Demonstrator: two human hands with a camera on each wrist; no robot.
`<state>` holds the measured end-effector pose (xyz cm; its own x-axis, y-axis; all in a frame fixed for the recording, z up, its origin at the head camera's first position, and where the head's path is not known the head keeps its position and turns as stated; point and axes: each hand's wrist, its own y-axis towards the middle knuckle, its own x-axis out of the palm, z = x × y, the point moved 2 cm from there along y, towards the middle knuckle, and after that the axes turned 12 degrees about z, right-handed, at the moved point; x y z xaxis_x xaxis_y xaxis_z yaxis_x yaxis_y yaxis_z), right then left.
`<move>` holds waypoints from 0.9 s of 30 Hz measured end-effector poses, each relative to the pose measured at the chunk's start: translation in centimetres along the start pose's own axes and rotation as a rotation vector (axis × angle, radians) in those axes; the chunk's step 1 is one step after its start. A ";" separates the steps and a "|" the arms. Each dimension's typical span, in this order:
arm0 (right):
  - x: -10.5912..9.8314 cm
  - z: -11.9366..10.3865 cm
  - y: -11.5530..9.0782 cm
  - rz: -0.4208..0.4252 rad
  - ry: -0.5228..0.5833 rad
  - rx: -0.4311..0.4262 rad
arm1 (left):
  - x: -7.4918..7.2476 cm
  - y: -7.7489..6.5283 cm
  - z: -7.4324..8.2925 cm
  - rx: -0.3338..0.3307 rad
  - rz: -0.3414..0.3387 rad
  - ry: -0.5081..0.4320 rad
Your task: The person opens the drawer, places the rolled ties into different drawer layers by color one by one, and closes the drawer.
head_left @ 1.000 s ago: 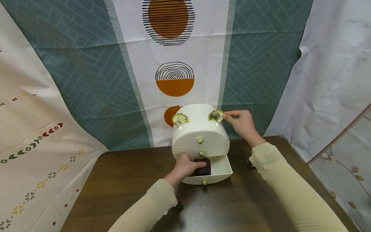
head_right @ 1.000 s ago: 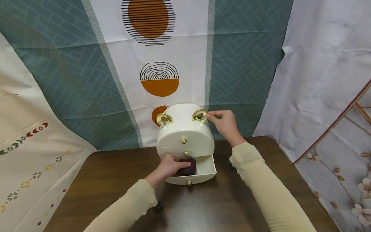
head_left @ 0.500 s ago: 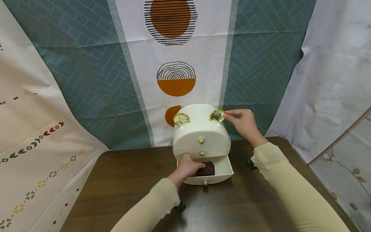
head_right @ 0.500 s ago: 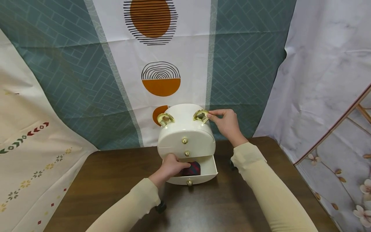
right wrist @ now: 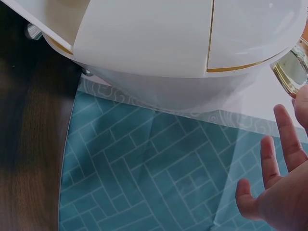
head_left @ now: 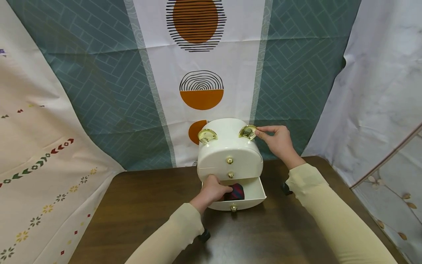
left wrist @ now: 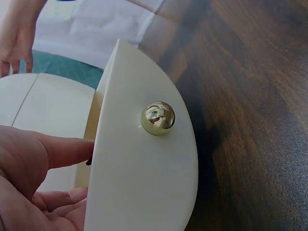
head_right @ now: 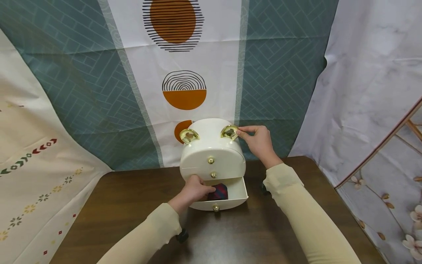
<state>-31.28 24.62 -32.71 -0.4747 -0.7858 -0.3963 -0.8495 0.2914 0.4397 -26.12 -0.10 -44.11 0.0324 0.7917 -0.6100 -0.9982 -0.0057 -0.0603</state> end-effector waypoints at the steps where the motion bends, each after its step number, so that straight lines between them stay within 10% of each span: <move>1: 0.0 0.0 0.0 0.000 0.000 0.002 | -0.1 -0.1 0.0 0.002 -0.001 0.007; 14: -0.1 -0.1 -0.3 -0.007 -0.004 0.016 | -2.2 -0.6 -0.5 0.016 0.030 -0.027; 21: -0.2 -0.2 -0.2 -0.006 -0.004 0.013 | -3.9 -1.3 0.2 0.127 0.110 -0.009; 27: -0.2 -0.2 -0.3 -0.015 -0.002 0.023 | -4.0 -2.3 0.6 0.203 0.062 -0.221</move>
<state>-30.88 24.53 -32.62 -0.4626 -0.7891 -0.4042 -0.8616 0.2925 0.4149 -24.02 -2.89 -41.11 -0.0190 0.9075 -0.4196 -0.9883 0.0463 0.1450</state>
